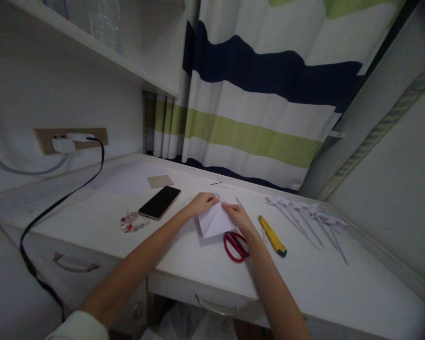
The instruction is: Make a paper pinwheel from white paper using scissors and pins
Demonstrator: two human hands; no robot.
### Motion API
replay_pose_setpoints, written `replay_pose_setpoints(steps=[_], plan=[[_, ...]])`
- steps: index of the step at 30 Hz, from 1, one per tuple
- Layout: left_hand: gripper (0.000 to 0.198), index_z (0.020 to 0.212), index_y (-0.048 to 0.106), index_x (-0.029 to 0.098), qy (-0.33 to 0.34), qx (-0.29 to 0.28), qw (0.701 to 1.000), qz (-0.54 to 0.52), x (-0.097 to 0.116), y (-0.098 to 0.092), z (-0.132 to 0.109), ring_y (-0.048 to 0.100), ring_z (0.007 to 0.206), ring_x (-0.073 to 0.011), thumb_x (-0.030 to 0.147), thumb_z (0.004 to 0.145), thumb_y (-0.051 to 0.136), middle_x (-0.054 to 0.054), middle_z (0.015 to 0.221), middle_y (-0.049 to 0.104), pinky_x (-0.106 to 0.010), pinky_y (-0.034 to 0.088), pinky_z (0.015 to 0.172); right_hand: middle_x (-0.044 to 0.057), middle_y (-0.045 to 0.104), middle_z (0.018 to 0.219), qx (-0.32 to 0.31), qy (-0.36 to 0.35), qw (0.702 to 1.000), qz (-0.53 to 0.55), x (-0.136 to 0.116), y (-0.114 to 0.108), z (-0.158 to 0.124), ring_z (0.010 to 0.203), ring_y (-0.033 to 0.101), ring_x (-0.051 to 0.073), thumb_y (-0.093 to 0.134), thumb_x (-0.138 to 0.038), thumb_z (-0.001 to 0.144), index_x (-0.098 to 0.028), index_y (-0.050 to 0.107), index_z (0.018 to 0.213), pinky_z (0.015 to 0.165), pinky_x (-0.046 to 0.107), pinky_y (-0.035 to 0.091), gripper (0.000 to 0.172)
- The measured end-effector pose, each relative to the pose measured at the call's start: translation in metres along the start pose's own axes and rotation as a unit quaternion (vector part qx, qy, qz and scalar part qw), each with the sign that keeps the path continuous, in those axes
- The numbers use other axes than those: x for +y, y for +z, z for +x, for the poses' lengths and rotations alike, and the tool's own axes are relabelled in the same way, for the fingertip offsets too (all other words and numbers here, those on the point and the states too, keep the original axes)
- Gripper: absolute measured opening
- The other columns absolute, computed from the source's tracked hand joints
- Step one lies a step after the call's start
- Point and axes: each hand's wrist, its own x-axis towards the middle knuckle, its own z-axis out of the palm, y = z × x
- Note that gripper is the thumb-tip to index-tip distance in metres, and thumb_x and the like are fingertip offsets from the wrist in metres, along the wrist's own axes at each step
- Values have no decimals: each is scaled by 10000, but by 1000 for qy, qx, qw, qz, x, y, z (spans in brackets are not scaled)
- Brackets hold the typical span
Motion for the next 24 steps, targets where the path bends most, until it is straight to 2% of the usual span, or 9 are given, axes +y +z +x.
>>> replay_pose_setpoints(steps=[7, 15, 24], plan=[[256, 1009, 514, 130, -6, 73, 997, 13, -18, -13, -6, 544, 850, -185, 298, 823, 458, -51, 1000, 541, -360, 460, 719, 34, 573, 902, 48, -21, 998, -31, 0, 0, 5, 716, 571, 129, 450, -306, 835, -135, 524, 972, 612, 297, 483, 231], [249, 1003, 520, 139, -20, 47, 999, 10, -29, -13, -10, 543, 847, -184, 300, 825, 453, -49, 1006, 540, -354, 461, 720, 32, 571, 913, 131, -45, 987, -80, 4, -10, 6, 742, 569, 142, 449, -316, 834, -135, 529, 965, 637, 312, 478, 238], [263, 1010, 514, 128, -37, 50, 998, -5, -26, -22, -13, 545, 847, -188, 304, 822, 460, -49, 997, 541, -360, 461, 716, 27, 575, 884, 111, -62, 987, -95, 3, -8, 7, 709, 571, 130, 450, -311, 835, -130, 531, 955, 610, 296, 481, 232]])
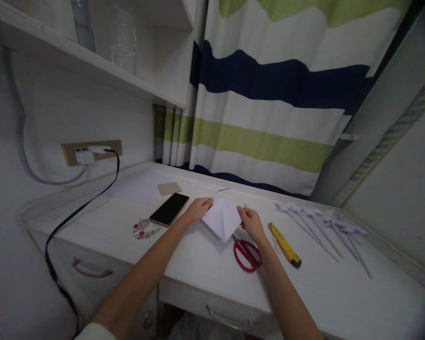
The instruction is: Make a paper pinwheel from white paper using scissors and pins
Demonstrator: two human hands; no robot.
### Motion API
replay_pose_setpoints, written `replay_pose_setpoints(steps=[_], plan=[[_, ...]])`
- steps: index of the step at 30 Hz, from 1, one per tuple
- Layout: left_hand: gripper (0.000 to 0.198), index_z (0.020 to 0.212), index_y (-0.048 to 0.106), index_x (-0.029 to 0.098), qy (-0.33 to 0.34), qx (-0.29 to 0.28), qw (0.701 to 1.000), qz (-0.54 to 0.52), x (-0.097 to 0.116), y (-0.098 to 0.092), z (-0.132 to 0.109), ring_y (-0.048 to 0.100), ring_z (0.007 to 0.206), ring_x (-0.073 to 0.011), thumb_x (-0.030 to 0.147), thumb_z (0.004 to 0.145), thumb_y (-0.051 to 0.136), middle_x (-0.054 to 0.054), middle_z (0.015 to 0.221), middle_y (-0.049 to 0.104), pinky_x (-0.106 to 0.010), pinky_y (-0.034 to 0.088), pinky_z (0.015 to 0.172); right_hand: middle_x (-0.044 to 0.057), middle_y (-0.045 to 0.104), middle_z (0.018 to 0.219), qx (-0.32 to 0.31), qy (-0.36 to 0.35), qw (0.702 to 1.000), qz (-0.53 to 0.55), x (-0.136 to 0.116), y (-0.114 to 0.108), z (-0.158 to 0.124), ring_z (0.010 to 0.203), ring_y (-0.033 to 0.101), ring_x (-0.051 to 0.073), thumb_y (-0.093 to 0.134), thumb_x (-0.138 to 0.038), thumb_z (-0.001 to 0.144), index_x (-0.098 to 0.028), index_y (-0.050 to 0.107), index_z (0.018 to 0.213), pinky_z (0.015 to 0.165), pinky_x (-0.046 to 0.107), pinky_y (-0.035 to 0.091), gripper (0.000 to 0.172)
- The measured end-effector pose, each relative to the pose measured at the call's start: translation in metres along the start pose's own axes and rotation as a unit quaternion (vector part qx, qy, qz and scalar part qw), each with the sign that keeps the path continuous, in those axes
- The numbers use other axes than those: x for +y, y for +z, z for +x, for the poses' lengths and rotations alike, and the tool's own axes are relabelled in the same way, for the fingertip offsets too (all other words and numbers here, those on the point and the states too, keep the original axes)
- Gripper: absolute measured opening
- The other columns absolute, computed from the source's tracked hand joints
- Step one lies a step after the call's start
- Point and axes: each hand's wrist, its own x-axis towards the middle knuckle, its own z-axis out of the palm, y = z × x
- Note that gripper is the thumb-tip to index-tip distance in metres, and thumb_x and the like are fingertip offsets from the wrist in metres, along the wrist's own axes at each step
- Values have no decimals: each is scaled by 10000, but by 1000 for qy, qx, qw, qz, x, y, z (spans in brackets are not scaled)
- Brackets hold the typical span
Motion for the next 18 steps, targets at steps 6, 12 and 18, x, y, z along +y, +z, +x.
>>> replay_pose_setpoints(steps=[6, 12, 18], plan=[[266, 988, 526, 122, -7, -28, 999, -18, 6, -2, -1, 551, 826, -191, 316, 819, 461, -38, 970, 550, -347, 467, 699, 26, 576, 875, -15, -10, 1000, 12, 1, 0, 0, 694, 570, 124, 450, -310, 835, -131, 531, 952, 598, 288, 482, 229], [253, 997, 522, 133, -7, -19, 999, -30, 6, 1, -4, 547, 836, -182, 305, 824, 455, -47, 989, 546, -350, 463, 710, 19, 577, 851, -12, -21, 999, 37, 2, 1, 0, 671, 568, 118, 450, -313, 835, -127, 534, 937, 579, 276, 480, 228], [248, 1012, 515, 142, -15, 28, 999, -32, 5, -4, -2, 541, 856, -180, 296, 827, 452, -55, 1016, 537, -360, 457, 730, 23, 574, 852, -9, -43, 996, 82, -2, 1, -1, 659, 565, 111, 441, -311, 840, -130, 524, 956, 570, 273, 480, 231]])
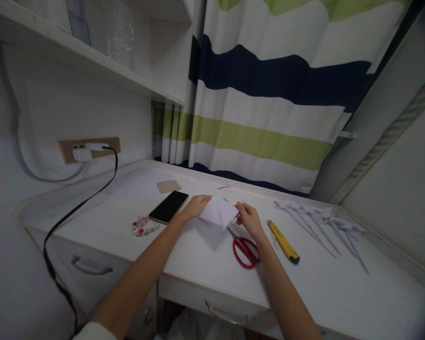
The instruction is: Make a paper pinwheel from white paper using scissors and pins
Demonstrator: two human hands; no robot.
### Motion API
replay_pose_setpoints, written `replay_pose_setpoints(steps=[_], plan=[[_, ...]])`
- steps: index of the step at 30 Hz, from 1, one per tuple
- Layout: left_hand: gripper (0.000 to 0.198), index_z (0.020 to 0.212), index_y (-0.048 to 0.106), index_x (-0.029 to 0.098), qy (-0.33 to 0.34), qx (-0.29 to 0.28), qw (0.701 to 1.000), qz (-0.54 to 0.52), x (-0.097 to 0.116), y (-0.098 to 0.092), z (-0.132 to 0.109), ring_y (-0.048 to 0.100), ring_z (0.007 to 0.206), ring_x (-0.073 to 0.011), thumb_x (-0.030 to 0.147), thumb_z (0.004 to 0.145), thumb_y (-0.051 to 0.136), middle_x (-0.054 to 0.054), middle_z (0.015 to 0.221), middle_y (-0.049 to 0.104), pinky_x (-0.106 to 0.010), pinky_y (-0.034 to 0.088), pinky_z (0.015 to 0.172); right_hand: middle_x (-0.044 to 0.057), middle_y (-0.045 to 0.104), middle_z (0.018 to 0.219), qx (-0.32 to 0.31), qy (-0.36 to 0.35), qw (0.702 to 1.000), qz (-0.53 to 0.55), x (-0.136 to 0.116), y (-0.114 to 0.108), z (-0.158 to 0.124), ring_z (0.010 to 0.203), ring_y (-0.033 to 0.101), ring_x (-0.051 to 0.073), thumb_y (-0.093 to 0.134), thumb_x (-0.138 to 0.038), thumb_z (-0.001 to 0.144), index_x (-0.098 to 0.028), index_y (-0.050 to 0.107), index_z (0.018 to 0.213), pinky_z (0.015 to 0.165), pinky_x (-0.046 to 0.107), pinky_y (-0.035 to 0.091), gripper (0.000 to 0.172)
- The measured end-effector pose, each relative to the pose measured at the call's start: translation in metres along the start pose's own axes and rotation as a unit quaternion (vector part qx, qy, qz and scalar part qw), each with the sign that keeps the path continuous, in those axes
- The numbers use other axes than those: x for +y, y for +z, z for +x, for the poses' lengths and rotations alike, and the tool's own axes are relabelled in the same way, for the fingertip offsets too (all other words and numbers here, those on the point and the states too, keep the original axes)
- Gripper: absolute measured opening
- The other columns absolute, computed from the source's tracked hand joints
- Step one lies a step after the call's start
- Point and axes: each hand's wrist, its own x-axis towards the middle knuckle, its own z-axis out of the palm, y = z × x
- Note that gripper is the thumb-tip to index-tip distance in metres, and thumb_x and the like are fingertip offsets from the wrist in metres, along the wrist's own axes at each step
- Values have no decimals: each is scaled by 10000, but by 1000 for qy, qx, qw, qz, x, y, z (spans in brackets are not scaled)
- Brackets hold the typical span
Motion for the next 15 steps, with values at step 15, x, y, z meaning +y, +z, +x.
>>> replay_pose_setpoints(steps=[15], plan=[[263, 1021, 505, 130, -42, 58, 995, -73, -8, 2, 6, 546, 845, -180, 297, 824, 459, -57, 1003, 539, -361, 461, 716, 40, 563, 931, 8, -27, 996, 82, -7, -2, -2, 744, 567, 136, 458, -286, 833, -139, 511, 1007, 618, 303, 483, 234]])
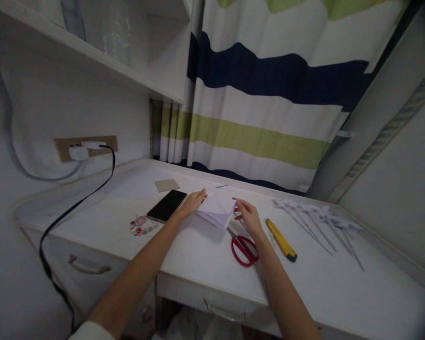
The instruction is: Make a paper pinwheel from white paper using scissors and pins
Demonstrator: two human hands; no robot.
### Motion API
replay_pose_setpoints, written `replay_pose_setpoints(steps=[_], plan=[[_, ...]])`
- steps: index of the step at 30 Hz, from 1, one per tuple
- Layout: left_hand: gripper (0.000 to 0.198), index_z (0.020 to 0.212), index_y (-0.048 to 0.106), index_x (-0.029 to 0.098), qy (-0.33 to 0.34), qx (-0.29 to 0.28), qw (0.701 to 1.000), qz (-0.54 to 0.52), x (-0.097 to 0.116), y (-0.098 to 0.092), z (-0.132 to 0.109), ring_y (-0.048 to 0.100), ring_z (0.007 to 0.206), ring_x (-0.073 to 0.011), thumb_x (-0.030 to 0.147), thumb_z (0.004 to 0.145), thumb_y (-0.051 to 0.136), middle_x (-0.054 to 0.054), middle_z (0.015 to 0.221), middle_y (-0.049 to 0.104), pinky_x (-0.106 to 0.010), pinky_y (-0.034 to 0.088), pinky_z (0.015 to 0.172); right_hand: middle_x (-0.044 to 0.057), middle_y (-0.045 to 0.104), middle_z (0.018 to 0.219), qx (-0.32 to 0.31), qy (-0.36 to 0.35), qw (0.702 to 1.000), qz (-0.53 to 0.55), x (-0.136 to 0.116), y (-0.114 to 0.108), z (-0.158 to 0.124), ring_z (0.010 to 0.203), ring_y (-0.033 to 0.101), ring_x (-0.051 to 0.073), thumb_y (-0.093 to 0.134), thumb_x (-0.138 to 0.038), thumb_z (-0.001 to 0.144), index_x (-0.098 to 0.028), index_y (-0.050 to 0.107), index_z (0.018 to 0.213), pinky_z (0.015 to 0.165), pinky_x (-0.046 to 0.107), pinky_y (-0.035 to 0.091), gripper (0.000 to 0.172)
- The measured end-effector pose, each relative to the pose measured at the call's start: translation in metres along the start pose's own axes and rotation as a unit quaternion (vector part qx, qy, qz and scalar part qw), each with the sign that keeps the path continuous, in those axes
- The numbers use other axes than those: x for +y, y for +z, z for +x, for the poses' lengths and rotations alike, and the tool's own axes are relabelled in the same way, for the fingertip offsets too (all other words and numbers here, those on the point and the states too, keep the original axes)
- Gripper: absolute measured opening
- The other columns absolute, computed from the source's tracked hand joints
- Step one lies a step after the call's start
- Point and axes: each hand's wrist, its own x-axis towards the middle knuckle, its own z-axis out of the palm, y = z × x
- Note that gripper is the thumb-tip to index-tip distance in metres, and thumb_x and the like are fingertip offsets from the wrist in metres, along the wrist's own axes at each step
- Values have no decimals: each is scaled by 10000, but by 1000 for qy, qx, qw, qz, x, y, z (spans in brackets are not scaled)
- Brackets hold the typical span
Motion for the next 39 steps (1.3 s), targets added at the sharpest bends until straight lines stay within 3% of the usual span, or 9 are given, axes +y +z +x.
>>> replay_pose_setpoints(steps=[5, 11, 16, 20, 27, 33, 39], plan=[[256, 998, 517, 126, 3, -29, 1000, -7, 3, 2, -5, 552, 822, -174, 304, 825, 455, -50, 974, 550, -350, 465, 702, 38, 567, 921, 33, 34, 999, 11, 5, -1, 3, 744, 567, 137, 458, -298, 832, -135, 521, 978, 632, 311, 479, 228], [244, 992, 520, 128, 58, -69, 996, 13, 10, 10, -10, 550, 831, -173, 295, 826, 456, -51, 977, 550, -353, 463, 711, 44, 559, 953, 73, 66, 994, 47, 9, -4, 3, 774, 565, 147, 457, -302, 831, -140, 512, 1000, 653, 326, 477, 240], [246, 1029, 502, 143, 108, -81, 990, 39, 9, 14, -14, 541, 855, -170, 273, 823, 465, -64, 1020, 534, -366, 457, 730, 44, 560, 951, 60, 92, 990, 91, 8, -5, 1, 769, 566, 144, 459, -294, 831, -139, 512, 999, 648, 321, 479, 235], [291, 1091, 465, 160, 139, -56, 988, 40, 8, 15, -13, 517, 918, -191, 263, 819, 471, -78, 1111, 485, -394, 441, 767, 45, 560, 953, 40, 102, 987, 114, 8, -4, 1, 769, 566, 143, 462, -285, 831, -137, 512, 1001, 650, 322, 479, 231], [301, 1096, 463, 158, 131, -33, 991, 11, 11, 17, -12, 509, 939, -201, 267, 816, 475, -80, 1124, 477, -408, 432, 783, 45, 559, 955, 26, 71, 990, 117, 4, -1, 1, 775, 565, 145, 461, -289, 831, -137, 512, 999, 656, 326, 477, 232], [322, 1115, 450, 156, 119, -59, 991, -31, 13, 19, -14, 497, 973, -214, 260, 812, 485, -83, 1141, 470, -424, 425, 798, 36, 570, 912, -4, 36, 995, 93, -5, 6, -4, 745, 569, 135, 471, -275, 827, -130, 527, 962, 630, 308, 481, 206], [283, 1075, 473, 144, 97, -29, 994, -36, 8, 16, -5, 533, 888, -185, 276, 824, 462, -74, 1064, 513, -383, 453, 743, 35, 567, 908, 17, 11, 999, 50, 1, 4, -1, 727, 568, 130, 456, -290, 834, -133, 519, 975, 615, 299, 482, 221]])
